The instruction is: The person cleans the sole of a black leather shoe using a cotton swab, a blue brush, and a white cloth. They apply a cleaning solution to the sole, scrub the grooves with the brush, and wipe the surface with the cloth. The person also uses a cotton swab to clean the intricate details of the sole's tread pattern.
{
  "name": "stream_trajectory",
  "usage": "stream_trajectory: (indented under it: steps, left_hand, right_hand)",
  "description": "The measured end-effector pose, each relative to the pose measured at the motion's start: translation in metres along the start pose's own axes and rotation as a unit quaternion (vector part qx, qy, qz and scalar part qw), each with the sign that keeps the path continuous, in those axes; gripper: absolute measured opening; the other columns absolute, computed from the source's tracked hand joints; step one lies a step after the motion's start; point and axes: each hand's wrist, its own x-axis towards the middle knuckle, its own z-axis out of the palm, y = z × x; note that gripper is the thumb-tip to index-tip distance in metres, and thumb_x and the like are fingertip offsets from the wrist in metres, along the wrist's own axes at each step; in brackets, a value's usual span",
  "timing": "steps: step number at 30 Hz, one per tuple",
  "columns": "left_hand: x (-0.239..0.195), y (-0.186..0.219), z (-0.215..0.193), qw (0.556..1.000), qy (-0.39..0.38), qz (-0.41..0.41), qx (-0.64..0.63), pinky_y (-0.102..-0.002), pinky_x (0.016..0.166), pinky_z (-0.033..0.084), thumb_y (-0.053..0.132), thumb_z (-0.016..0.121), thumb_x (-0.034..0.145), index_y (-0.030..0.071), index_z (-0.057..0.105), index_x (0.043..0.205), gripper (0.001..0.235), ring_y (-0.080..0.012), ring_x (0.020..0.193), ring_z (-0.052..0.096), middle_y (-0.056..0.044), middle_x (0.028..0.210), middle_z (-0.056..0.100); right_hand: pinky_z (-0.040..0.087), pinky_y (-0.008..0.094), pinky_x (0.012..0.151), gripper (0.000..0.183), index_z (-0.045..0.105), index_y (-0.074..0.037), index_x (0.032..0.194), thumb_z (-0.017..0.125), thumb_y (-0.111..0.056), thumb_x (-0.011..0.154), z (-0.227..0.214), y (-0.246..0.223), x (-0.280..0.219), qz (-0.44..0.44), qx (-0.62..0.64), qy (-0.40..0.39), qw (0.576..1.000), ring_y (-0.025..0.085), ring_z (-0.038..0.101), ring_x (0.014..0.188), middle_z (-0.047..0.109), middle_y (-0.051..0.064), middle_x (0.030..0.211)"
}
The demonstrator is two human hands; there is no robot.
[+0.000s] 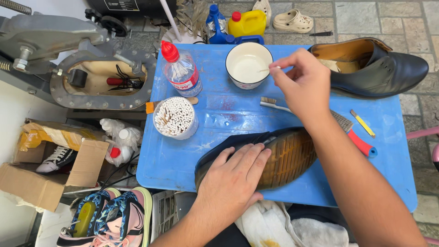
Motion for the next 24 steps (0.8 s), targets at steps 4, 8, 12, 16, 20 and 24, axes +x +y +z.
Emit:
stream_trajectory:
  steps: [4, 8, 12, 16, 20, 24]
  left_hand:
    - [0.002, -0.004, 0.002, 1.0, 0.0, -0.007, -0.014, -0.045, 0.104, 0.042, 0.03, 0.089, 0.06, -0.001, 0.049, 0.142, 0.096, -0.0303, 0.131, 0.054, -0.017, 0.143, 0.055]
    - [0.003, -0.007, 0.003, 1.0, 0.003, -0.008, -0.028, -0.045, 0.104, 0.042, 0.031, 0.089, 0.059, 0.0, 0.049, 0.142, 0.097, -0.0301, 0.13, 0.054, -0.017, 0.143, 0.056]
    - [0.004, -0.009, 0.003, 0.999, 0.004, -0.005, -0.033, -0.043, 0.103, 0.043, 0.031, 0.089, 0.06, -0.001, 0.049, 0.142, 0.096, -0.03, 0.131, 0.055, -0.017, 0.143, 0.056]
    - [0.007, -0.009, 0.0, 1.0, -0.001, -0.006, -0.03, -0.043, 0.102, 0.043, 0.031, 0.089, 0.06, -0.001, 0.048, 0.141, 0.097, -0.0296, 0.13, 0.055, -0.017, 0.142, 0.056]
    - [0.009, -0.007, -0.002, 0.999, -0.021, -0.022, -0.036, -0.044, 0.1, 0.044, 0.031, 0.088, 0.06, -0.003, 0.041, 0.151, 0.109, -0.0293, 0.127, 0.055, -0.016, 0.137, 0.057]
    - [0.01, -0.006, 0.0, 1.0, -0.006, -0.015, -0.014, -0.044, 0.099, 0.044, 0.033, 0.088, 0.061, 0.0, 0.042, 0.149, 0.105, -0.0293, 0.125, 0.056, -0.015, 0.136, 0.057]
  right_hand:
    - [0.051, 0.031, 0.057, 0.011, 0.072, -0.006, 0.091, 0.08, -0.012, 0.091, 0.014, 0.01, 0.032, -0.037, -0.184, -0.044, 0.981, 0.016, 0.067, 0.061, 0.073, 0.007, 0.078]
    - [0.051, 0.035, 0.056, 0.012, 0.073, -0.008, 0.088, 0.082, -0.016, 0.087, 0.02, 0.021, 0.041, -0.03, -0.257, -0.067, 0.963, 0.021, 0.066, 0.059, 0.069, 0.01, 0.07]
    - [0.05, 0.038, 0.057, 0.015, 0.073, -0.007, 0.087, 0.084, -0.017, 0.087, 0.021, 0.023, 0.041, -0.078, -0.304, -0.074, 0.947, 0.026, 0.065, 0.063, 0.067, 0.012, 0.068]
    - [0.054, 0.031, 0.063, 0.013, 0.067, -0.004, 0.093, 0.078, -0.011, 0.094, 0.014, 0.007, 0.036, -0.054, -0.185, -0.052, 0.98, 0.016, 0.068, 0.068, 0.072, 0.01, 0.08]
    - [0.059, 0.026, 0.081, 0.015, 0.057, 0.002, 0.102, 0.071, 0.003, 0.105, -0.014, -0.015, -0.001, -0.103, 0.0, -0.02, 0.994, 0.012, 0.071, 0.092, 0.074, 0.013, 0.106]
    - [0.06, 0.03, 0.09, 0.016, 0.051, 0.003, 0.104, 0.065, 0.011, 0.106, -0.057, -0.035, -0.087, -0.091, 0.075, -0.003, 0.993, 0.019, 0.071, 0.098, 0.069, 0.021, 0.113]
